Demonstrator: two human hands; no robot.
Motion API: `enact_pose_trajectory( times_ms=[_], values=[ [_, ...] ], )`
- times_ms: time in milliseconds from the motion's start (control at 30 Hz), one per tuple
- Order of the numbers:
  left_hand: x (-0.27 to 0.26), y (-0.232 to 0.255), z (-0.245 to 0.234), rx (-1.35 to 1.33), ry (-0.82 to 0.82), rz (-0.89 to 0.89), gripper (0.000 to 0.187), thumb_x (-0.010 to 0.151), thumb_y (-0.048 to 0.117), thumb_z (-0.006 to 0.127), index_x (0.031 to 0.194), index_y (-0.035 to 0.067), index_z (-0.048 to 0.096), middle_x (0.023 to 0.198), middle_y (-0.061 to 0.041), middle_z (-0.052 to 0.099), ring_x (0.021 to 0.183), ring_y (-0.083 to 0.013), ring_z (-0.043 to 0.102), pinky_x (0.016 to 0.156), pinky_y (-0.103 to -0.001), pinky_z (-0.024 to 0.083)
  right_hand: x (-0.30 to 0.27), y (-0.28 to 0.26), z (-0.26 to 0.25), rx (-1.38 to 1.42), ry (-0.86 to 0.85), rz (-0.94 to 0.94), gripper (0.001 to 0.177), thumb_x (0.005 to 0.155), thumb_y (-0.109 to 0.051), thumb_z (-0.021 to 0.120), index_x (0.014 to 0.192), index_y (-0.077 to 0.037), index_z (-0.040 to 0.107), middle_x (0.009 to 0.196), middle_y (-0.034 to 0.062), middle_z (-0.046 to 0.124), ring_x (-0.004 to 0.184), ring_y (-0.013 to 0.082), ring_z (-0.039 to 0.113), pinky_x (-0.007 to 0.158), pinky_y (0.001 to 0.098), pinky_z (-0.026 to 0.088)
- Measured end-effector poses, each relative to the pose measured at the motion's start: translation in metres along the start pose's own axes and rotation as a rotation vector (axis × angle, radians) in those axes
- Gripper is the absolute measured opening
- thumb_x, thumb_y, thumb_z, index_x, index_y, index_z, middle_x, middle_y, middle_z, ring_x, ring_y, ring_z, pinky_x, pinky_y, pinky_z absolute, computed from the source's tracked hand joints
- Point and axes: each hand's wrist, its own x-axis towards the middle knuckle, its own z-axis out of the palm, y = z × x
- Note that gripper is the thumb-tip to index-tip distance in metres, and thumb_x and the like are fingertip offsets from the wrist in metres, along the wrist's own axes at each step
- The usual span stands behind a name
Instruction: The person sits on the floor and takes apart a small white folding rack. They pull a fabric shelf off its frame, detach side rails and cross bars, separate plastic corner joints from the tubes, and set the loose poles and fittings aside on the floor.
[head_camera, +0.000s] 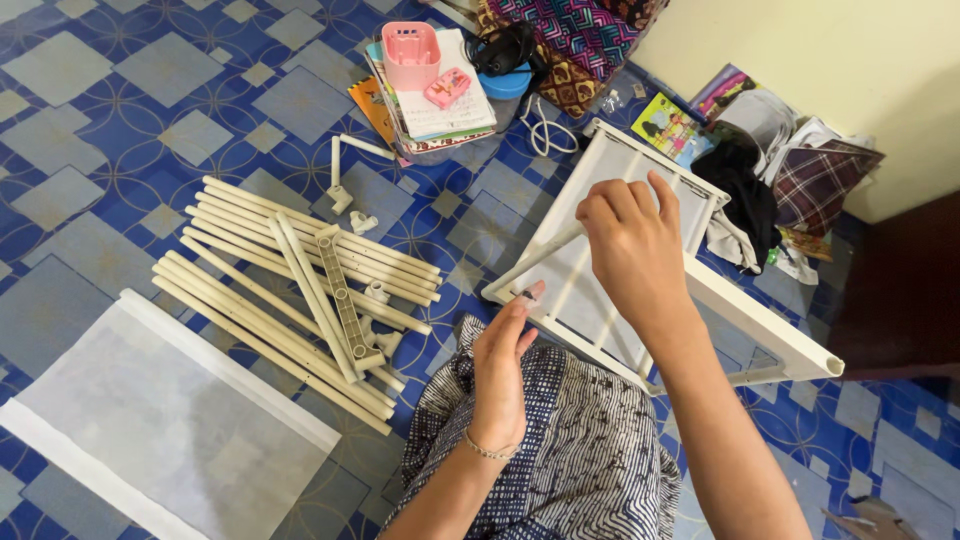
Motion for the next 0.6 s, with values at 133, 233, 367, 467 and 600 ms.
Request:
enact_pose_trajectory(
  times_ms=[133, 233, 367, 467, 600],
  values=[
    [-0.003, 0.004, -0.001, 0.022, -0.001, 0.007, 0.046, 0.1, 0.033, 0.047, 0.133, 0.008, 0.068, 0.142, -0.001, 0.066, 0.132, -0.0124, 0.054, 0.107, -0.034, 0.04, -0.001, -0.003, 0.004, -0.005, -0.018, 0.001, 0.006, 0.092, -0.005, 0.069, 0.097, -0.006, 0.065, 0.11, 0.0057, 0.063, 0.114, 0.0256, 0.059, 0.121, 0.0518, 0.035],
    [-0.002, 0.006, -0.002, 0.02, 0.008, -0.002, 0.046, 0.1, 0.033, 0.047, 0.133, 0.009, 0.068, 0.142, -0.001, 0.066, 0.133, -0.012, 0.054, 0.108, -0.034, 0.04, -0.004, -0.001, 0.001, 0.104, 0.054, -0.004, 0.008, 0.092, -0.005, 0.07, 0.096, -0.006, 0.063, 0.119, 0.0077, 0.063, 0.133, 0.0296, 0.055, 0.122, 0.0564, 0.03],
    [-0.002, 0.002, -0.003, 0.012, -0.009, 0.015, 0.047, 0.1, 0.033, 0.046, 0.133, 0.008, 0.067, 0.142, -0.002, 0.066, 0.131, -0.0128, 0.056, 0.107, -0.034, 0.042, -0.016, 0.002, -0.006, 0.174, 0.104, 0.002, 0.014, 0.091, -0.003, 0.074, 0.099, -0.005, 0.063, 0.127, 0.0086, 0.062, 0.139, 0.0334, 0.051, 0.123, 0.0593, 0.029],
    [-0.001, -0.002, 0.0, -0.014, -0.025, 0.039, 0.046, 0.1, 0.032, 0.048, 0.132, 0.006, 0.068, 0.141, -0.004, 0.067, 0.128, -0.014, 0.058, 0.106, -0.035, 0.044, -0.025, 0.004, -0.014, 0.259, 0.131, 0.042, 0.016, 0.091, -0.002, 0.076, 0.1, -0.006, 0.064, 0.125, 0.0077, 0.061, 0.138, 0.0334, 0.051, 0.124, 0.0602, 0.031],
    [0.001, -0.007, 0.004, -0.034, -0.031, 0.032, 0.044, 0.1, 0.031, 0.05, 0.131, 0.006, 0.068, 0.139, -0.004, 0.068, 0.126, -0.013, 0.059, 0.104, -0.033, 0.045, -0.037, 0.007, -0.02, 0.372, 0.139, 0.079, 0.014, 0.092, -0.002, 0.076, 0.099, -0.006, 0.065, 0.122, 0.0068, 0.063, 0.136, 0.0325, 0.053, 0.124, 0.0601, 0.03]
  ],
)
